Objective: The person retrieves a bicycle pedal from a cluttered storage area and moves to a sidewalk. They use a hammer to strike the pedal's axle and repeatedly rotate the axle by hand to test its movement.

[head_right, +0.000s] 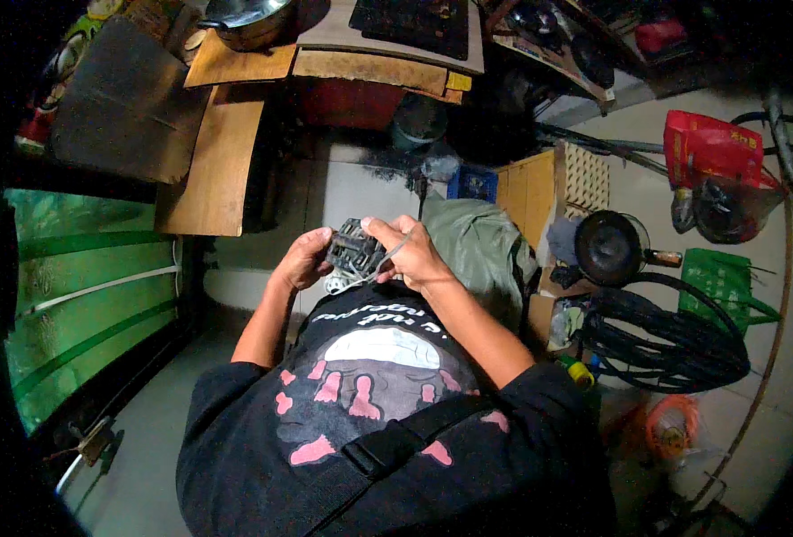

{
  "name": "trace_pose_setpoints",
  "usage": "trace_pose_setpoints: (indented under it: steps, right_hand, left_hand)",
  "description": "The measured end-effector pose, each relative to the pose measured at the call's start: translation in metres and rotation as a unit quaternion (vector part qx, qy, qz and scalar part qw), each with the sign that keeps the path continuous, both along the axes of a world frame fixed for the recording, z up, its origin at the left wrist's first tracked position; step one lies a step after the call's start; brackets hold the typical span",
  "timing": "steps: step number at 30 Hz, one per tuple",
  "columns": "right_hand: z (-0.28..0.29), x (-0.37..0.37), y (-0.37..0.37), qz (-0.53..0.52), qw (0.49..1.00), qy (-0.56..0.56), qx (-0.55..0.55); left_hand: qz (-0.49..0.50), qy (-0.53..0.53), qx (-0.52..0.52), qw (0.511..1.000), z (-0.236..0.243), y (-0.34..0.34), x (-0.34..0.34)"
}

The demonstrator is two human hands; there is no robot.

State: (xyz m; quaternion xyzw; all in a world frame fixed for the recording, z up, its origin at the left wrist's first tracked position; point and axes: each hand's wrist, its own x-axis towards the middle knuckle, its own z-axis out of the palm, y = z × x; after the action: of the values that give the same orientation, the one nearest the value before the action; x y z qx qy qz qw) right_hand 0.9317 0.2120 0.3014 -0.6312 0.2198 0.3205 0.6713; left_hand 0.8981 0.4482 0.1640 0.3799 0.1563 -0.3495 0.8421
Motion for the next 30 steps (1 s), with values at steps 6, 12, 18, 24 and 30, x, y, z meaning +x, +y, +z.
trace_pose_setpoints:
  steps: [6,12,18,24,30]
  right_hand:
    - [-0.002,0.003,0.002,0.004,1.000,-0.021,0.016]
    - [-0.009,0.000,0.001,-0.003,0.999,-0.029,0.020]
    - [-0.001,0.002,0.001,-0.010,0.999,-0.035,0.018]
    - [-0.006,0.002,-0.004,0.014,0.999,-0.035,-0.020]
    - [-0.008,0.000,-0.002,0.028,0.999,-0.031,-0.014]
  left_hand:
    - [0.013,-0.058,-0.011,0.998,0.002,0.012,0.004]
    - [0.036,-0.064,0.010,0.997,-0.003,0.013,0.001]
    - [0.058,-0.062,0.016,0.996,-0.006,0.010,0.003]
    - [0.043,-0.066,0.042,0.996,-0.003,0.014,0.006]
    - [0.053,-0.072,0.075,0.993,0.008,0.019,0.006]
